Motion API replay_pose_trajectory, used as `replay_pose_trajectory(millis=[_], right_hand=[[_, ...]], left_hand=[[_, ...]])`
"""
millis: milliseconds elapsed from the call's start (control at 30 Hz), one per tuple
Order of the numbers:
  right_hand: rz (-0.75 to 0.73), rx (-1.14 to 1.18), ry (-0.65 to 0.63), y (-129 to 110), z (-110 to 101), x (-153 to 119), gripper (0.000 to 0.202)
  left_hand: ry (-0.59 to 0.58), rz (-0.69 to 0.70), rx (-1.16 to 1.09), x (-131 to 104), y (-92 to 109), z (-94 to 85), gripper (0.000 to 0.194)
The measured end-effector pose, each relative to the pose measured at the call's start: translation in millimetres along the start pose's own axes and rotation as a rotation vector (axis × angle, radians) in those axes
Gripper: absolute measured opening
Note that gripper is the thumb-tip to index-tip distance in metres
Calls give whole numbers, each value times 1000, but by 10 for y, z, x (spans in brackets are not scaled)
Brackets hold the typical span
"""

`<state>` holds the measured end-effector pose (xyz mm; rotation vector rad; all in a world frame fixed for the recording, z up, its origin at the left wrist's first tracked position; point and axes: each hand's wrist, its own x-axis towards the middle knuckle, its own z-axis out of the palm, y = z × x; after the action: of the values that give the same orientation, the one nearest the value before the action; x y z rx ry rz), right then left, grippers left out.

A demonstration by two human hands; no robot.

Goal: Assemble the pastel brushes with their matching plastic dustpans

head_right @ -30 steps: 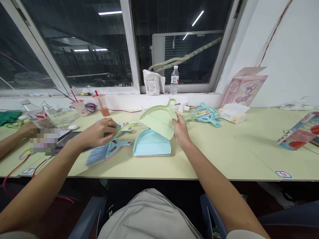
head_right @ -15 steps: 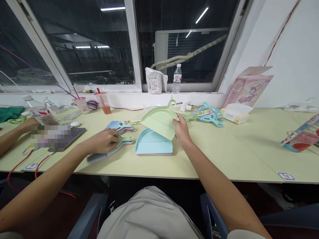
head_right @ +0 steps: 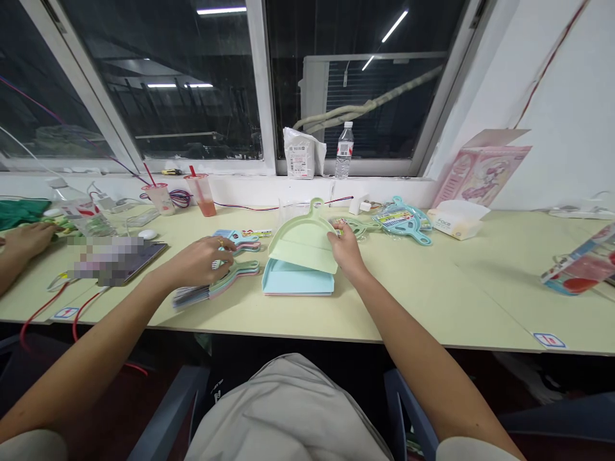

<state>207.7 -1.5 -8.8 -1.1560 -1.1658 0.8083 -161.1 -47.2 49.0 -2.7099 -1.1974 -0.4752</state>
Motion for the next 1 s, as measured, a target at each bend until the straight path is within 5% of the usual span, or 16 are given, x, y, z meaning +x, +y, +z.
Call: replay_pose_trajectory(millis=[133,333,533,1000], right_hand=[[-80,-83,-40,8,12,-2,21],[-179,-163,-22,9,57,-33,21],[-125,-202,-98,59,98,-68,16],[-212,-349,-246,235,159,-95,28]], left_hand=[[240,-18,-80,363,397,65,27],[214,-318,-161,990,863,484,33],[152,-404,-175,966,784,729,38],[53,-321,-216,938,736,911,50]])
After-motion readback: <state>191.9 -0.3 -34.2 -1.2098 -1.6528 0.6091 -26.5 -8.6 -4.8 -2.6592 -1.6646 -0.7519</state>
